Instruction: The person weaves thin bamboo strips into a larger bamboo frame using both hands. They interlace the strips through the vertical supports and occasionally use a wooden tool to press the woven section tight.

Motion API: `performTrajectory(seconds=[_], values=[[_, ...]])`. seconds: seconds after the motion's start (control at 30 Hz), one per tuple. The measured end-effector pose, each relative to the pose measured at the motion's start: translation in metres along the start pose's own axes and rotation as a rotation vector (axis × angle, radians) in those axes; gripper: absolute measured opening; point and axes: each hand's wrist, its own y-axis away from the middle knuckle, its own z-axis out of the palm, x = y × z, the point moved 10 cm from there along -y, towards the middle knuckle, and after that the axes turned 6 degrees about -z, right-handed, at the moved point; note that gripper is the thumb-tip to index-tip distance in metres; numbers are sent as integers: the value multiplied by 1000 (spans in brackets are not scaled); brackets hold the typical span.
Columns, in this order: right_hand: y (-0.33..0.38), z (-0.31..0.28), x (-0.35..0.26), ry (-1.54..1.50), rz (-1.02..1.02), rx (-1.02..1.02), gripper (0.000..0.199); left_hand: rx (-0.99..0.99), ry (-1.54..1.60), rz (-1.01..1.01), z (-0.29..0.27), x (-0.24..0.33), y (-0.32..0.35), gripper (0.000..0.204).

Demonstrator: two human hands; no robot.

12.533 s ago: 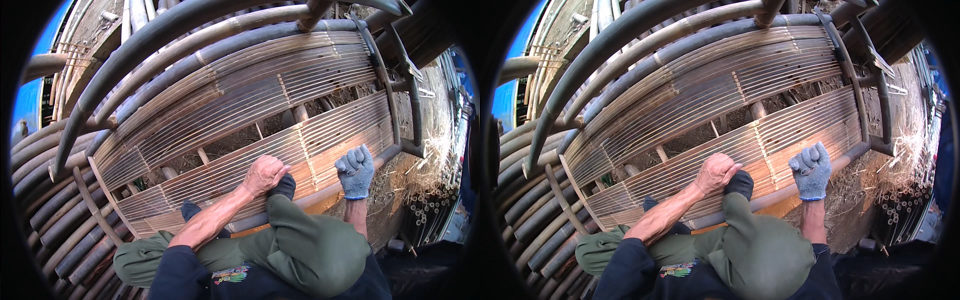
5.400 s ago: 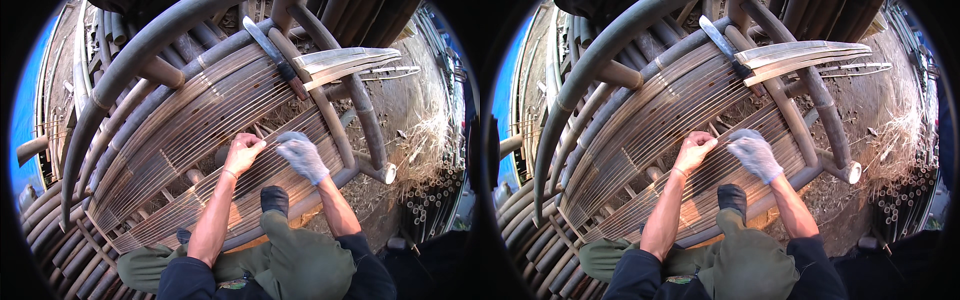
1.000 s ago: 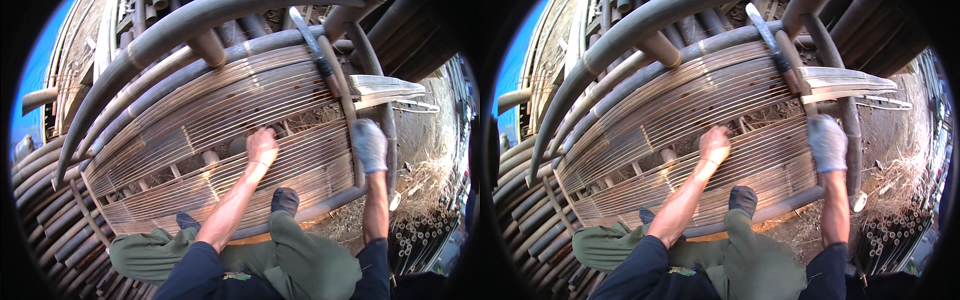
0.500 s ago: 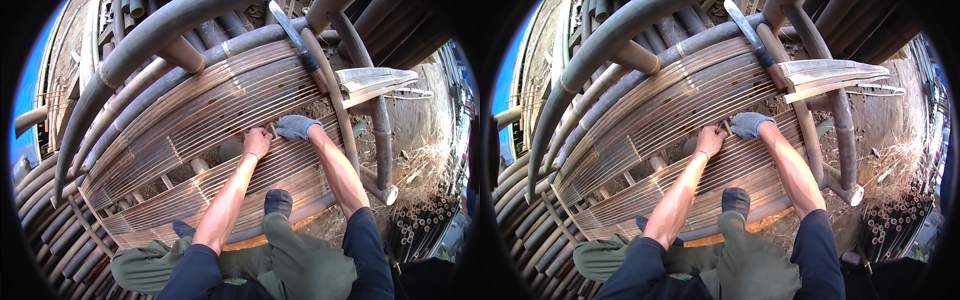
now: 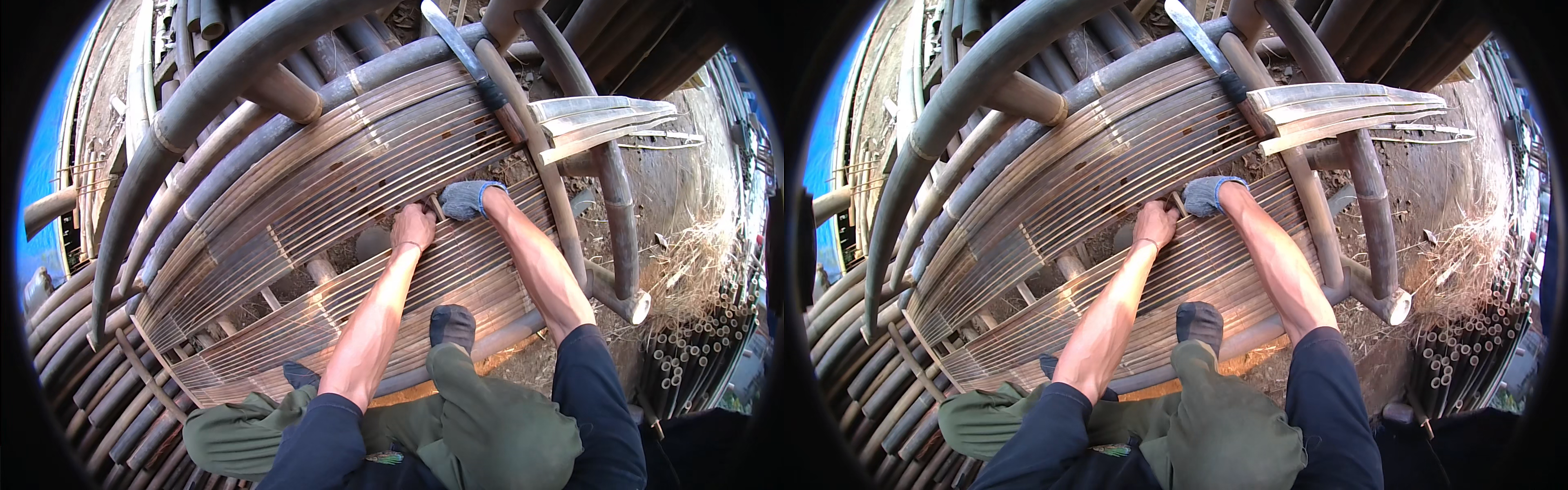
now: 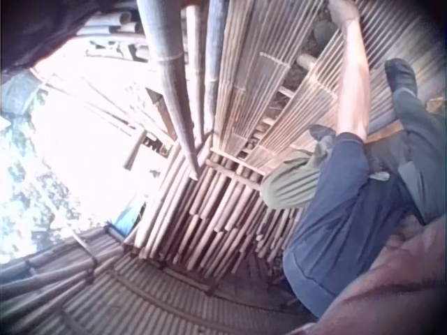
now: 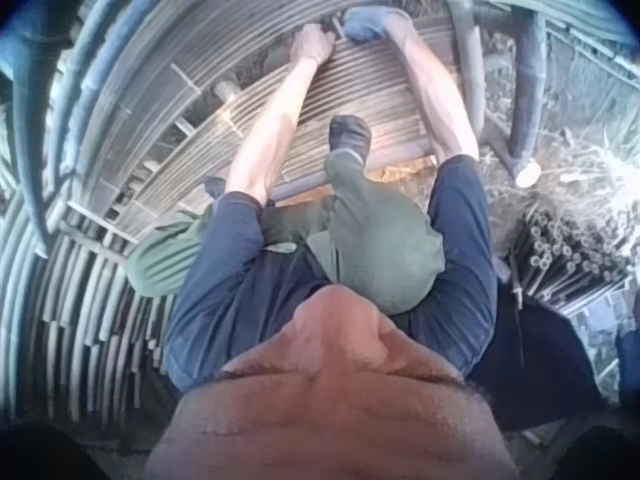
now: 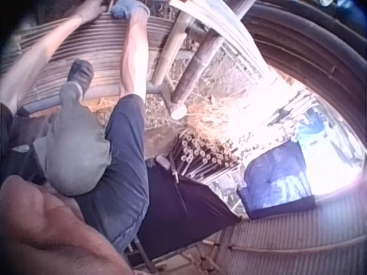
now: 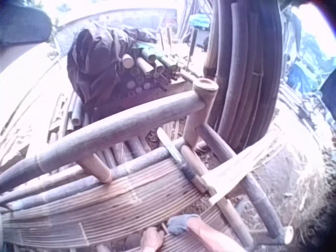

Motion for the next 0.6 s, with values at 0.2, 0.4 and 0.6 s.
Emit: performTrajectory(seconds=[0.2,0.4,0.6], values=[[57,-38,-102,439,-33,270,32,252,-32,118,-40,-1,32,25],[134,-35,-158,453,-254,753,27,211,66,483,-62,14,57,17],[194,-25,-151,202,-379,1015,15,-93,198,619,-49,40,68,21]])
